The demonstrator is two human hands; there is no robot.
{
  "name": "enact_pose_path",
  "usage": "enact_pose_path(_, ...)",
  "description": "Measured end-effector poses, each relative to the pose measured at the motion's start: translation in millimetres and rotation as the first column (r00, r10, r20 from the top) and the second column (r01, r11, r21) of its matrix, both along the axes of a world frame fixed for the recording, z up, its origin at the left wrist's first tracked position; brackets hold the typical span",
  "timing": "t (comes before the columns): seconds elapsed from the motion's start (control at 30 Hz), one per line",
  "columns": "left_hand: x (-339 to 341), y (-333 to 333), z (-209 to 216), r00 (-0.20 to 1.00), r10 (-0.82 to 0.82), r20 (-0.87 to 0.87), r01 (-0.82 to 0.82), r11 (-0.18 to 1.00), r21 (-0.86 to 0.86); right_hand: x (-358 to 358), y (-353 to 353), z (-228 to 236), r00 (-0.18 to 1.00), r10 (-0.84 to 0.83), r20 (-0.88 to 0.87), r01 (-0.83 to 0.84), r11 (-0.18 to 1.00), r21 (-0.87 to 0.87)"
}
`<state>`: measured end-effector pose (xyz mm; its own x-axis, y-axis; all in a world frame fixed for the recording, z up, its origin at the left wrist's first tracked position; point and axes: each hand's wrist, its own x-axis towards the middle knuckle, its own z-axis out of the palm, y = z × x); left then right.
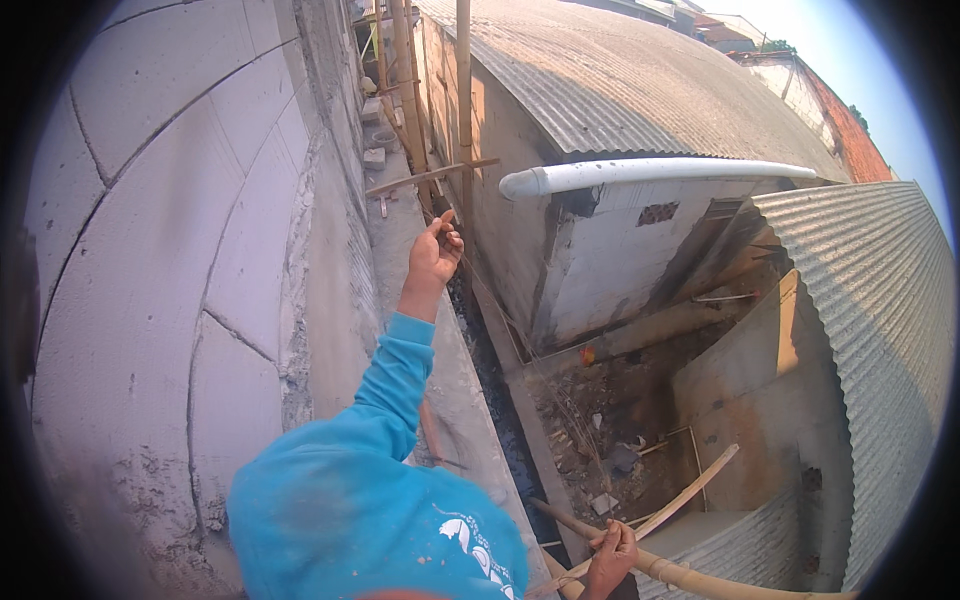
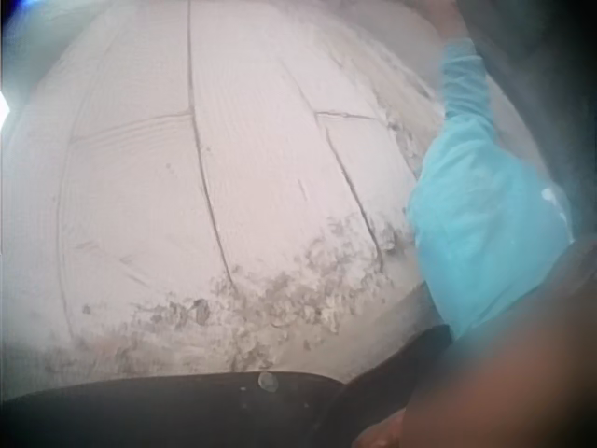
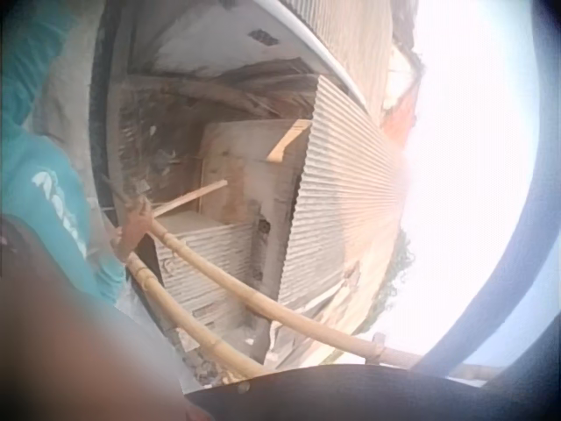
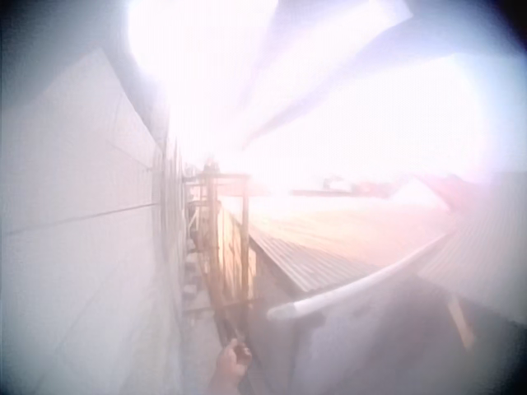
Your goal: The person uses pliers to cut wire and then ties bamboo poles together to assemble a scaffolding structure on a rooftop.
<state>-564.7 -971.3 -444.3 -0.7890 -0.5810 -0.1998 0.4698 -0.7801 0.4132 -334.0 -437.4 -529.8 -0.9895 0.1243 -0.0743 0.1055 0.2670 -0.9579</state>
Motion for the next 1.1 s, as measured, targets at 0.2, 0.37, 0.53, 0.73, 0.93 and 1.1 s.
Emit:
enact_pose_path(0.2, -1, 0, 31, 1.000, -0.031, 0.008, 0.031, 0.986, -0.164, 10, -12, -22, 0.895, 0.443, 0.053, -0.361, 0.651, 0.667)
enact_pose_path(0.37, -4, -43, 42, 0.994, 0.007, 0.105, 0.025, 0.955, -0.295, 41, 2, 30, 0.547, 0.769, 0.330, -0.833, 0.464, 0.300)
enact_pose_path(0.53, -12, -70, 41, 0.993, -0.022, 0.120, 0.064, 0.931, -0.359, 51, 2, 66, 0.779, 0.609, 0.149, -0.484, 0.736, -0.474)
enact_pose_path(0.73, -9, -51, 38, 0.992, -0.057, 0.116, 0.096, 0.929, -0.357, 29, -10, 37, 0.982, 0.005, 0.190, 0.046, 0.963, -0.264)
enact_pose_path(0.93, -24, -33, 29, 0.987, -0.076, 0.142, 0.123, 0.923, -0.365, 35, -19, 21, 0.954, 0.222, 0.203, -0.296, 0.810, 0.506)
enact_pose_path(1.1, -43, -57, 26, 0.989, -0.045, 0.138, 0.093, 0.927, -0.364, 61, -6, 67, 0.654, 0.672, 0.348, -0.654, 0.733, -0.187)
